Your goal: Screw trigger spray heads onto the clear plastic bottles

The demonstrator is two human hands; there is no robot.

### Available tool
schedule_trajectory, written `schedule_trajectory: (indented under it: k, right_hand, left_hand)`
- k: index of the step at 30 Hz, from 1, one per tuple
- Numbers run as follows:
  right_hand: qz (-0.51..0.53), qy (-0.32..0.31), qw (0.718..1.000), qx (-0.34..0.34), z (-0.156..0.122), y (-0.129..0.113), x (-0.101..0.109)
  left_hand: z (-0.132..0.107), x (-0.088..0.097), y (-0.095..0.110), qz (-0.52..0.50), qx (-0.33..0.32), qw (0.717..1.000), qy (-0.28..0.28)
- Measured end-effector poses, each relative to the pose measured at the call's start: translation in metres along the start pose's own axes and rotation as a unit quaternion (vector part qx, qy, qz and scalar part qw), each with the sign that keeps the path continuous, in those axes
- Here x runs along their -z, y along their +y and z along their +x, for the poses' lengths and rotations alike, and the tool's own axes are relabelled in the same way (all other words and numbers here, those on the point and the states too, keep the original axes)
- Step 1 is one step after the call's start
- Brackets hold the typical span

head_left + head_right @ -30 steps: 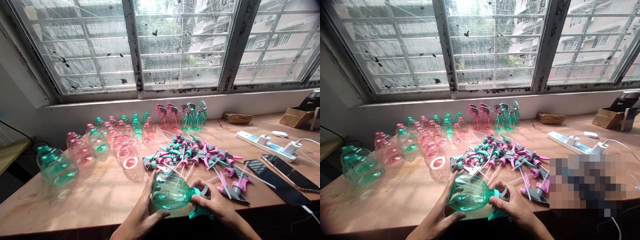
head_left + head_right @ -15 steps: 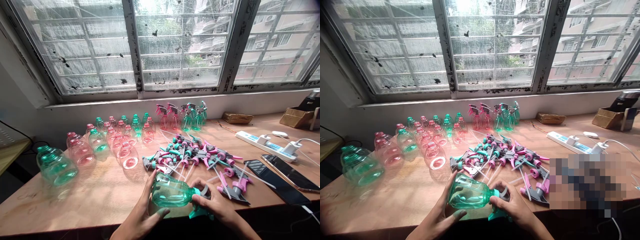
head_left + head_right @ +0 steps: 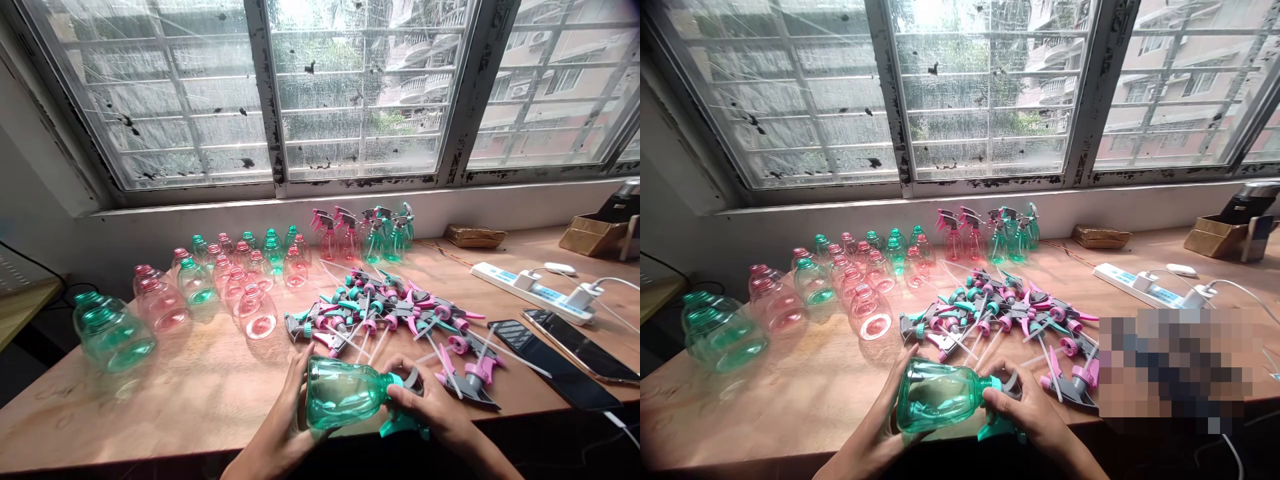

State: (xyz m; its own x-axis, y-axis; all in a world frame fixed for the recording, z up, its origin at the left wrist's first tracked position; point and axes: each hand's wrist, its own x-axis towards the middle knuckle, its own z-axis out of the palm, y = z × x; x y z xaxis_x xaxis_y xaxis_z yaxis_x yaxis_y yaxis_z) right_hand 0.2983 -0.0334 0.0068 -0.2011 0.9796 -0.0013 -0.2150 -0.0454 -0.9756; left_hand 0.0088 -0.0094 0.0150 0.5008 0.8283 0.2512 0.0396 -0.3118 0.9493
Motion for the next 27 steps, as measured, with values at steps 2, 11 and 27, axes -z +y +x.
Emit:
schedule_trajectory:
  k: [2, 11, 27]
  right_hand:
    - [-0.001, -0.003, 1.000, 0.001, 0.000, 0.001, 0.000]
    - [0.001, 0.000, 1.000, -0.003, 0.001, 0.001, 0.001]
    - [0.009, -0.009, 1.000, -0.003, 0.002, 0.001, 0.002]
  left_hand:
    - [0.000, -0.001, -0.001, -0.028, 0.012, 1.000, -0.002]
    - [-0.002, -0.003, -0.009, -0.054, 0.008, 0.998, -0.021]
    - [-0.002, 0.000, 0.001, 0.007, -0.041, 0.999, -0.026]
